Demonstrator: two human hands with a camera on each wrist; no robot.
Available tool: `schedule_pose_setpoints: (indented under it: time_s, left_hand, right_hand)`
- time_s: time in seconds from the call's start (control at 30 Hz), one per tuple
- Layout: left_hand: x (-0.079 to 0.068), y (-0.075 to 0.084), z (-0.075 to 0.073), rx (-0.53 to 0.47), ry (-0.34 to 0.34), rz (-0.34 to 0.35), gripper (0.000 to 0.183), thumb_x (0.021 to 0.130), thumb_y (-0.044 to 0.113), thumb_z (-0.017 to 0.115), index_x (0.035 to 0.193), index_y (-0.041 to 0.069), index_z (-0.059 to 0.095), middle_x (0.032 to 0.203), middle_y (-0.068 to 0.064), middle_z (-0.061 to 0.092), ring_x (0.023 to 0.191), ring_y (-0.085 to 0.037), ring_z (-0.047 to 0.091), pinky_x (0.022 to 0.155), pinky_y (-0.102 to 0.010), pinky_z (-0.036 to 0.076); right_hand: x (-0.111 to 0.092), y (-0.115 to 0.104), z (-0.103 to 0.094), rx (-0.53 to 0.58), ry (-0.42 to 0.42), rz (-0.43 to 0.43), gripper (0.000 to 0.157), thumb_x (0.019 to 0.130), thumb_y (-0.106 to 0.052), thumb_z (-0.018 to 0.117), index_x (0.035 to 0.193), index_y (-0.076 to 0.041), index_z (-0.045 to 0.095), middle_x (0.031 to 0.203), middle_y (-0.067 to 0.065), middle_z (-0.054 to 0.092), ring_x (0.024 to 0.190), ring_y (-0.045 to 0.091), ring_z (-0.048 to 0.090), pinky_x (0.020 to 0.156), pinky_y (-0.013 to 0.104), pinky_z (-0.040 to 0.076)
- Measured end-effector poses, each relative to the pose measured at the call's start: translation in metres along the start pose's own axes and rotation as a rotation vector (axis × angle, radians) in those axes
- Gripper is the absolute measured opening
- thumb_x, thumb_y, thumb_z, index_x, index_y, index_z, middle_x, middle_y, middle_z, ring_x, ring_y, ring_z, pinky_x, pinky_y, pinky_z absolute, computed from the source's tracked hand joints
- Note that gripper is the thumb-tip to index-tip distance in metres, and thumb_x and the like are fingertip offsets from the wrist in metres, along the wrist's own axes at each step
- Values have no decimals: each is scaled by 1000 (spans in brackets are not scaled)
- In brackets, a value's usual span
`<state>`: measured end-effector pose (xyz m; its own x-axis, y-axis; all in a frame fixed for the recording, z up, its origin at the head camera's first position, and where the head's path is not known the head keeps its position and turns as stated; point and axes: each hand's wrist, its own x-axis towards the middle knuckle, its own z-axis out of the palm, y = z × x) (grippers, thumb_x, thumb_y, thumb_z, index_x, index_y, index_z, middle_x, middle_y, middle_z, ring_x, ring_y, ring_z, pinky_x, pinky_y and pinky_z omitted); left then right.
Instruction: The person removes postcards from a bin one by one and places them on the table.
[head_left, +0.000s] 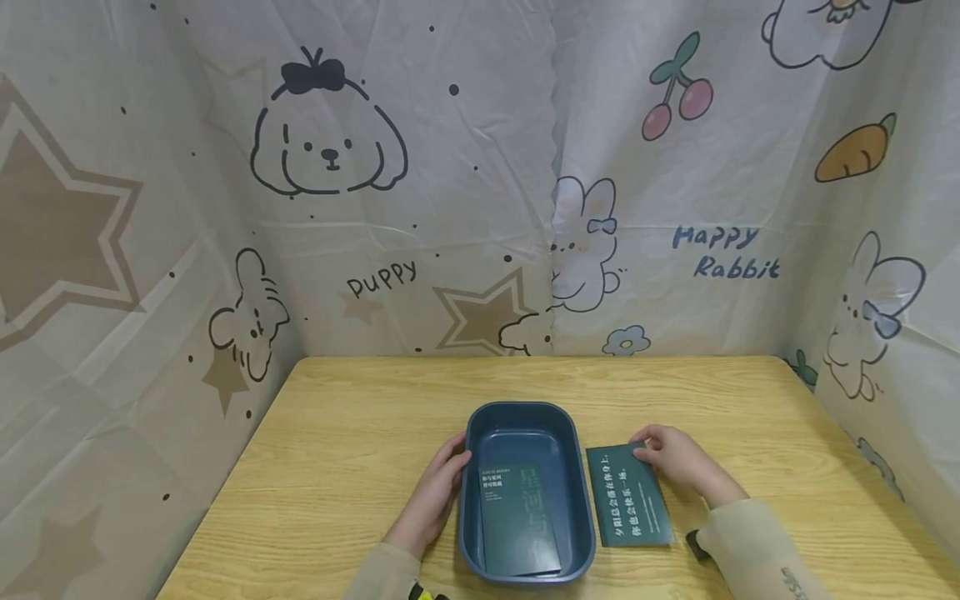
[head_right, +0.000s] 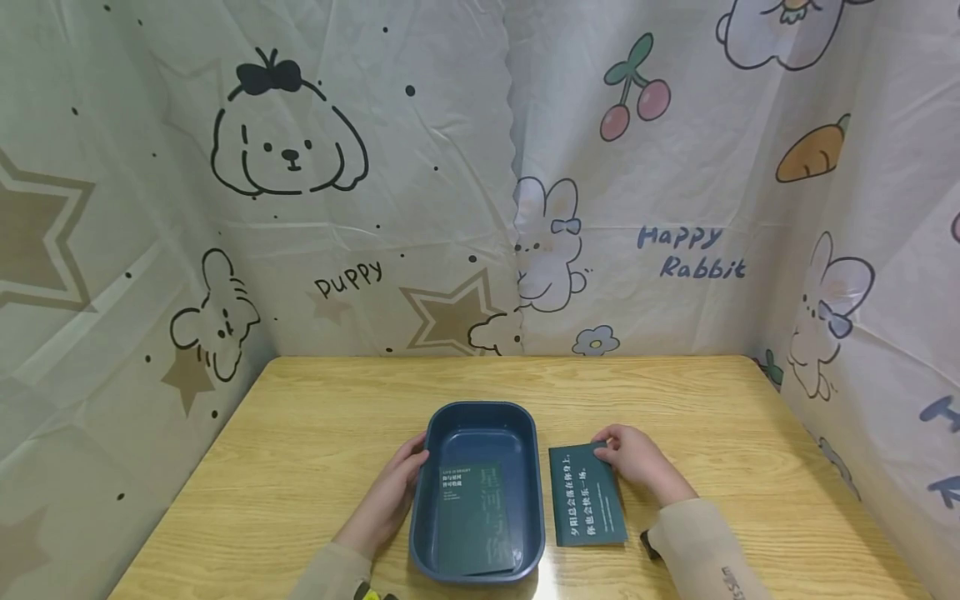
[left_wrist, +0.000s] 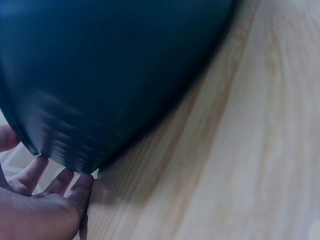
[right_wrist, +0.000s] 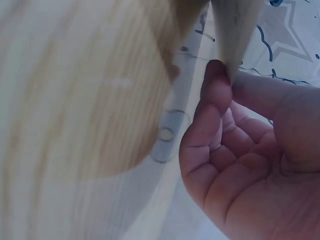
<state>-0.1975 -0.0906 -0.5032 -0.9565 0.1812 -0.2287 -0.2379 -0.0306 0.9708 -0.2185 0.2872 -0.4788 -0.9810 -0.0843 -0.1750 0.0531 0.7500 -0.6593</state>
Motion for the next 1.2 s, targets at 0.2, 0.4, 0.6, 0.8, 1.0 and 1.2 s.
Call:
schedule_pose_setpoints:
  time_s: [0.2,0.4,0.6,0.8,1.0,1.2]
  left_hand:
    - [1,0,-1,-7,-12,-3,58,109,31,45,161,9,32,168,-20,24,157,-42,18,127,-58,18]
    - [0,0,-1,-4,-15,11,57,109,29,44,161,9,32,169,-20,24,157,-42,17,127,-58,17]
    - [0,-1,0,-3,-15,11,56,109,29,43,161,9,32,169,-20,24,157,-41,16,127,-58,17]
    - [-1,0,0,0,-10,25,54,110,27,43,160,9,34,168,-20,25,157,-41,18,127,-58,17]
    - [-2,0,1,-5,-13,28,54,110,26,43,160,8,34,168,-20,26,157,-41,18,127,-58,17]
    - [-2,0,1,-8,-16,20,55,109,27,43,160,8,33,168,-20,25,157,-41,18,127,-58,17]
  right_hand:
    - [-1,1,1,-55,17,32,16,99,-10,65,112,0,62,88,7,61,77,19,56,68,31,45]
    - [-2,0,1,-109,29,16,15,98,-8,66,108,1,61,86,8,59,77,20,54,68,32,46]
    - [-4,-1,0,-144,41,16,14,98,-9,67,106,2,62,85,7,55,78,21,52,68,32,43]
    - [-5,-1,1,-161,56,32,15,97,-10,69,106,0,64,85,6,54,79,21,51,69,32,43]
    - [-7,-6,2,-184,69,40,14,96,-10,70,105,0,65,83,6,53,76,20,51,67,31,41]
    - [-7,-10,3,-207,77,61,14,96,-10,70,105,0,65,84,6,54,78,21,52,69,33,45]
